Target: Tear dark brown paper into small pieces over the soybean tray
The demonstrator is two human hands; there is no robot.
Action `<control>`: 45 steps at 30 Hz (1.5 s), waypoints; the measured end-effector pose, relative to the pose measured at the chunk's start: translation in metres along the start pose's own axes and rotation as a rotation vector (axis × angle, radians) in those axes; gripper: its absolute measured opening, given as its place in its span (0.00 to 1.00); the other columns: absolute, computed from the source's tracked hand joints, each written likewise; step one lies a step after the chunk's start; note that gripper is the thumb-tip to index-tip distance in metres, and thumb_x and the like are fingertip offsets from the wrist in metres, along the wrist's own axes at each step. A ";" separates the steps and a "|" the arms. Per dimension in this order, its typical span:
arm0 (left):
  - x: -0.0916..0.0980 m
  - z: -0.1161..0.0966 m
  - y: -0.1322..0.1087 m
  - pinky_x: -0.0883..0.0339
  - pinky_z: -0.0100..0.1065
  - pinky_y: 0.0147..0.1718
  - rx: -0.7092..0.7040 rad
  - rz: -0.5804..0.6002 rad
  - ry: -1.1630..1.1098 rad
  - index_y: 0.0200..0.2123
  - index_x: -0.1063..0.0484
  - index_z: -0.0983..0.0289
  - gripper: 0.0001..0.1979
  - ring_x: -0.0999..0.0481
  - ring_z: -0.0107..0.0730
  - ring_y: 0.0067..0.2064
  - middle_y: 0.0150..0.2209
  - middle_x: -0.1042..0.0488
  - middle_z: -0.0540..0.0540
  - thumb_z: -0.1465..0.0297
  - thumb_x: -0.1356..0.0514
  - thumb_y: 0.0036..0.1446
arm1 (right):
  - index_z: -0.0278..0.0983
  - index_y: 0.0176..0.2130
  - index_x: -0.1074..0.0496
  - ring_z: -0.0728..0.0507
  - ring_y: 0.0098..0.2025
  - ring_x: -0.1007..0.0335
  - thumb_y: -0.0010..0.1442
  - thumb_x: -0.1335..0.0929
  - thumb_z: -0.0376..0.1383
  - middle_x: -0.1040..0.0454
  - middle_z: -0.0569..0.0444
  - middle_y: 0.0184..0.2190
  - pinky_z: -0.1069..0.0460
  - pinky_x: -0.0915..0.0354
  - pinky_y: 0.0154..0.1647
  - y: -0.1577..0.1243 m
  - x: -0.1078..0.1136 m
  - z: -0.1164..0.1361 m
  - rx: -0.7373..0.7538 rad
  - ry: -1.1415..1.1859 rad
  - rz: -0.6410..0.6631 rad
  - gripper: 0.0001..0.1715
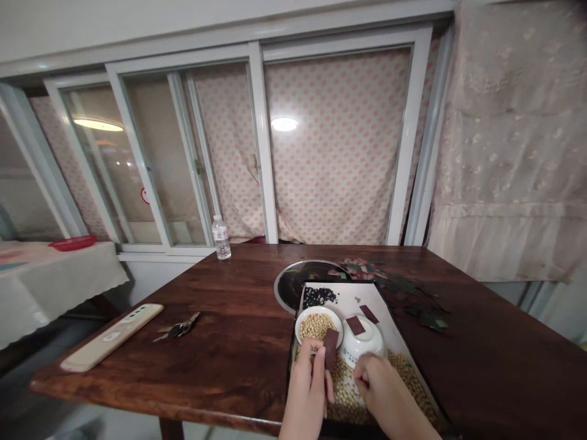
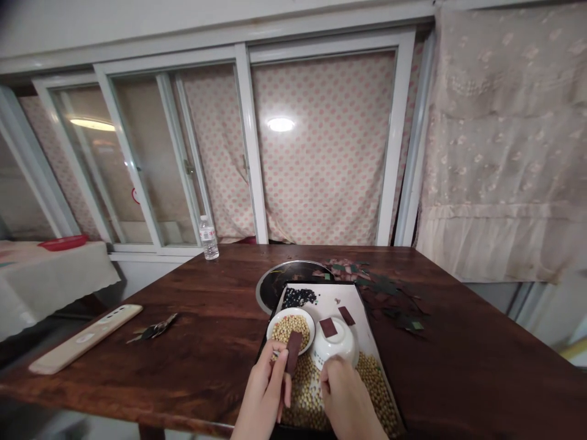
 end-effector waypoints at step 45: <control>-0.001 -0.006 -0.006 0.52 0.22 0.15 -0.064 -0.044 0.003 0.35 0.39 0.63 0.13 0.46 0.20 0.14 0.13 0.46 0.41 0.60 0.55 0.63 | 0.36 0.33 0.34 0.48 0.25 0.35 0.45 0.38 0.25 0.33 0.57 0.23 0.56 0.38 0.27 0.004 0.000 0.018 0.023 0.471 0.256 0.13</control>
Point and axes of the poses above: each hand's wrist, its own y-axis towards the middle knuckle, its own x-axis out of the back of the hand, z = x × y, the point moved 7 cm from there along y, towards the middle knuckle
